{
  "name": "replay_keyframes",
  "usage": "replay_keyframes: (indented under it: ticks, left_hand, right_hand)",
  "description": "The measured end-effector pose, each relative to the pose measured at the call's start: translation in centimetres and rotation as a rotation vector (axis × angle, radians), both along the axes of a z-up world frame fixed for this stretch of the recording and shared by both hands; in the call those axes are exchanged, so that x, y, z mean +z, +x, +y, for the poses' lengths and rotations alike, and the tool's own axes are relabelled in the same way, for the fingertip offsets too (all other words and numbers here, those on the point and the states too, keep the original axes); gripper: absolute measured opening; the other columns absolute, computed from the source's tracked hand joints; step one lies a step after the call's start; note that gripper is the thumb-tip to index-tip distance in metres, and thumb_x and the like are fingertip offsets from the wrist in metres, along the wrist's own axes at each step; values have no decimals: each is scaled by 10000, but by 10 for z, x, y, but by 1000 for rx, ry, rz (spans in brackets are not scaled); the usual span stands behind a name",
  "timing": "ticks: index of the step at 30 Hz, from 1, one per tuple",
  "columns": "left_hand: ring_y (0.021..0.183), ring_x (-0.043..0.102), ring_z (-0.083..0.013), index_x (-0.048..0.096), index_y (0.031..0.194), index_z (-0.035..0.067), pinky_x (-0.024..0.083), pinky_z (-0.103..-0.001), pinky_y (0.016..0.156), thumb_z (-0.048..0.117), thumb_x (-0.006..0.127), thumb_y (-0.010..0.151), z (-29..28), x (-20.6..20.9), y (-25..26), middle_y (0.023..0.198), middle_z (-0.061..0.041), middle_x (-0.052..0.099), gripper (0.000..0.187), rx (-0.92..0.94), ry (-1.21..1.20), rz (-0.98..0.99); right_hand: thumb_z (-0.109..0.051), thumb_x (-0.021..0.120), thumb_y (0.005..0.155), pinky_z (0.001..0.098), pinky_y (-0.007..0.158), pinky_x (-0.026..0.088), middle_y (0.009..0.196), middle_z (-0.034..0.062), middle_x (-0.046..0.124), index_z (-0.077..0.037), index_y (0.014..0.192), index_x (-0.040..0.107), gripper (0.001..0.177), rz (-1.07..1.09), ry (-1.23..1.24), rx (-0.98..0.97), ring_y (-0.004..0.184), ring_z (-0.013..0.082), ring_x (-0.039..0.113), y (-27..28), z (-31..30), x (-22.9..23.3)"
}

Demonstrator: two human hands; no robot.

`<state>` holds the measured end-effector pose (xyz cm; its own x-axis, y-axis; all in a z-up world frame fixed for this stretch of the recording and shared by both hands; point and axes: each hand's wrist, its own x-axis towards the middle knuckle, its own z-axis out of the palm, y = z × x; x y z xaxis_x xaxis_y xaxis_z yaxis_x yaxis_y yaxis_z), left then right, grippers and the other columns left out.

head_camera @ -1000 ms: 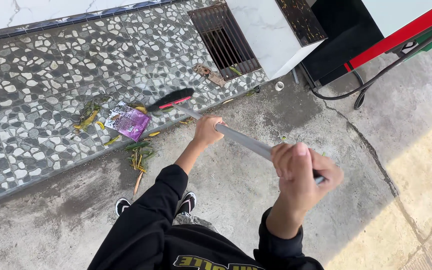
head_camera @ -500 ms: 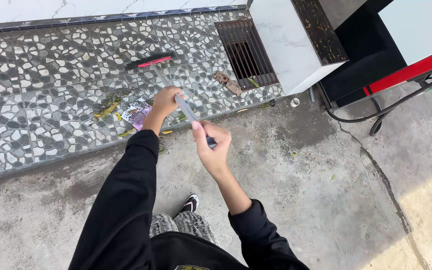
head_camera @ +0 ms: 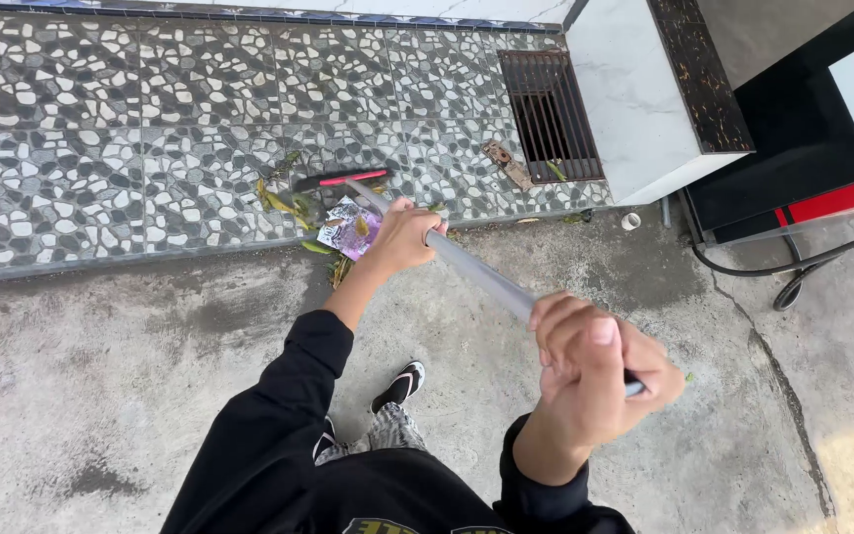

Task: Sweeping leaves and a wrapper into a pile using a broom on a tiled and concrete surface.

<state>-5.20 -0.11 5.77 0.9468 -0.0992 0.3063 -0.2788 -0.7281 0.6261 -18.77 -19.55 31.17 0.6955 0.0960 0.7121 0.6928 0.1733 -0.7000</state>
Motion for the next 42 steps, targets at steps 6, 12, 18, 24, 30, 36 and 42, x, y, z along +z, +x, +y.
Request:
replay_keyframes:
  ticks: [6, 12, 18, 24, 30, 36, 42]
  left_hand:
    - [690, 640, -230, 509, 699, 188, 395, -386, 799, 302, 589, 993, 104, -43, -25, 645, 0, 586, 325, 112, 59, -287]
    - [1437, 330, -550, 564, 1335, 299, 340, -817, 1014, 212, 747, 798, 194, -176, -24, 1549, -38, 486, 574, 351, 181, 594]
    - [794, 703, -331, 575, 723, 189, 508, -534, 893, 227, 681, 934, 131, -88, -104, 689, -4, 639, 240, 255, -100, 50]
    - [557, 600, -208, 487, 614, 190, 393, -323, 762, 229, 635, 923, 94, -10, -117, 537, 7, 558, 345, 221, 28, -455]
    - [574, 583, -182, 532, 639, 225, 392, -418, 906, 317, 614, 1008, 164, -80, -89, 546, 58, 559, 389, 354, 31, -279]
    - [672, 616, -204, 569, 652, 207, 432, -461, 956, 345, 637, 1022, 114, -121, -118, 615, 34, 581, 402, 260, -45, 51]
    - [598, 579, -223, 443, 591, 181, 426, -383, 884, 277, 628, 934, 21, -49, -158, 541, 15, 496, 402, 94, -118, -34]
  right_hand:
    - [36, 500, 957, 361, 411, 438, 385, 83, 440, -53, 523, 531, 444, -103, 170, 84, 314, 179, 409, -33, 96, -73]
    - [-53, 653, 968, 312, 491, 294, 432, 73, 366, -85, 533, 412, 499, 233, -238, 77, 464, 128, 350, -42, 169, -168]
    - [-48, 647, 952, 269, 450, 285, 393, 35, 392, -109, 469, 465, 520, 356, -316, -16, 445, 120, 302, -81, 126, -64]
    - [38, 472, 920, 313, 440, 451, 383, 31, 415, -114, 478, 435, 469, -77, -7, 110, 328, 162, 406, -104, 87, 11]
    - [3, 603, 968, 381, 562, 510, 446, 98, 512, -40, 510, 574, 461, 65, -106, 100, 420, 203, 462, -88, 142, -68]
    - [6, 606, 953, 287, 456, 327, 405, 35, 426, -91, 478, 485, 500, 289, -253, 48, 445, 115, 343, -95, 108, -78]
    - [59, 621, 897, 301, 456, 417, 386, 65, 434, -89, 409, 453, 537, 247, -292, 20, 369, 209, 349, -141, 39, 24]
